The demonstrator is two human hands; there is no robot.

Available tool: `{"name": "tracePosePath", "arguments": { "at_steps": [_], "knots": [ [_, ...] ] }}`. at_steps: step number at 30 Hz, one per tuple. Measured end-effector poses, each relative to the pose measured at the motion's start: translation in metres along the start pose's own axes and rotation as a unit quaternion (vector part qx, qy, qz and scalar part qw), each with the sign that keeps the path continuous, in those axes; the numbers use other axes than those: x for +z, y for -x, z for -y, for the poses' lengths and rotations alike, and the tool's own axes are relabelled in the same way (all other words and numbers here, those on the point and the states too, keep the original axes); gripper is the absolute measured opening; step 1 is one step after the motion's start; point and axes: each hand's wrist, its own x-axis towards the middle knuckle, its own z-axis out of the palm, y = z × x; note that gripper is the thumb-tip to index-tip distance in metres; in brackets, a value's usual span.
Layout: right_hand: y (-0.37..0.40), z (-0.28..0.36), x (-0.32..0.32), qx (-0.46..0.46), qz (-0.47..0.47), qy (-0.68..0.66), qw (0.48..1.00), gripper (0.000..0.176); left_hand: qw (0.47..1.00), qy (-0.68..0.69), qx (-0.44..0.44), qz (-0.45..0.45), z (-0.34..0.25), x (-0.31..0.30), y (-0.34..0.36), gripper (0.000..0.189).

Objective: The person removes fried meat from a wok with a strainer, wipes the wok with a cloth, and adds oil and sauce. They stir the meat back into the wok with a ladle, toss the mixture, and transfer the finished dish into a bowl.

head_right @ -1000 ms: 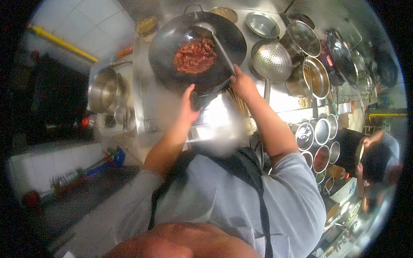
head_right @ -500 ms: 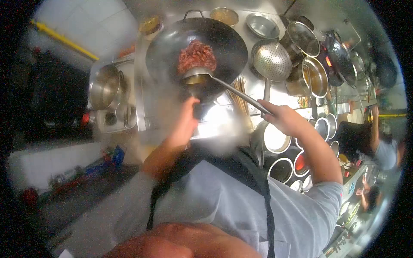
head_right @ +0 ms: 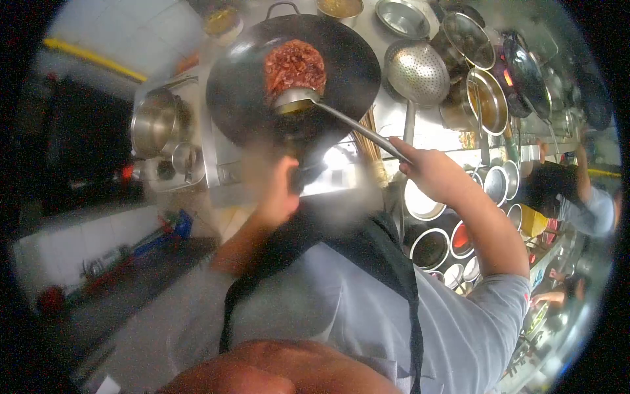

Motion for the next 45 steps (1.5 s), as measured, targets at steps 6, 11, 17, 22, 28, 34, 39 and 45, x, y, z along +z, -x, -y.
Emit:
{"name": "tracePosePath", "arguments": {
  "at_steps": [6,11,17,22,28,34,39,45],
  "knots": [
    [-0.069,-0.009,0.046,-0.004,-0.071,0.028,0.997,0.053,0.972,-0.186,0.136,0.050,-0.020,0.023,0.018,0.013],
    [-0.057,-0.017,0.049,-0.004,-0.158,-0.102,0.982,0.056,0.999,-0.016,0.031,0.025,0.048,-0.061,-0.040,0.017],
    [-0.044,-0.015,0.038,0.036,-0.180,-0.252,0.950,0.051,0.999,-0.023,0.004,0.023,-0.019,0.019,-0.054,0.011],
    [-0.131,-0.014,0.055,0.039,-0.194,-0.089,0.976,0.052,0.998,0.012,-0.015,0.058,-0.011,0.013,-0.117,0.024],
    [-0.144,0.014,0.037,0.030,-0.174,-0.066,0.982,0.055,0.994,-0.101,0.012,-0.029,-0.030,0.034,-0.091,0.016],
    [-0.136,0.011,0.033,0.009,-0.127,-0.017,0.992,0.058,0.993,-0.109,0.036,0.037,-0.037,0.032,-0.076,0.023],
    [-0.124,-0.016,0.035,-0.023,-0.117,-0.053,0.991,0.058,0.996,0.063,-0.025,0.055,-0.036,0.030,-0.080,0.040],
    [-0.107,-0.019,0.060,-0.022,-0.203,-0.112,0.972,0.055,0.986,0.040,-0.025,0.160,-0.037,0.022,-0.073,0.040]
  ]
}}
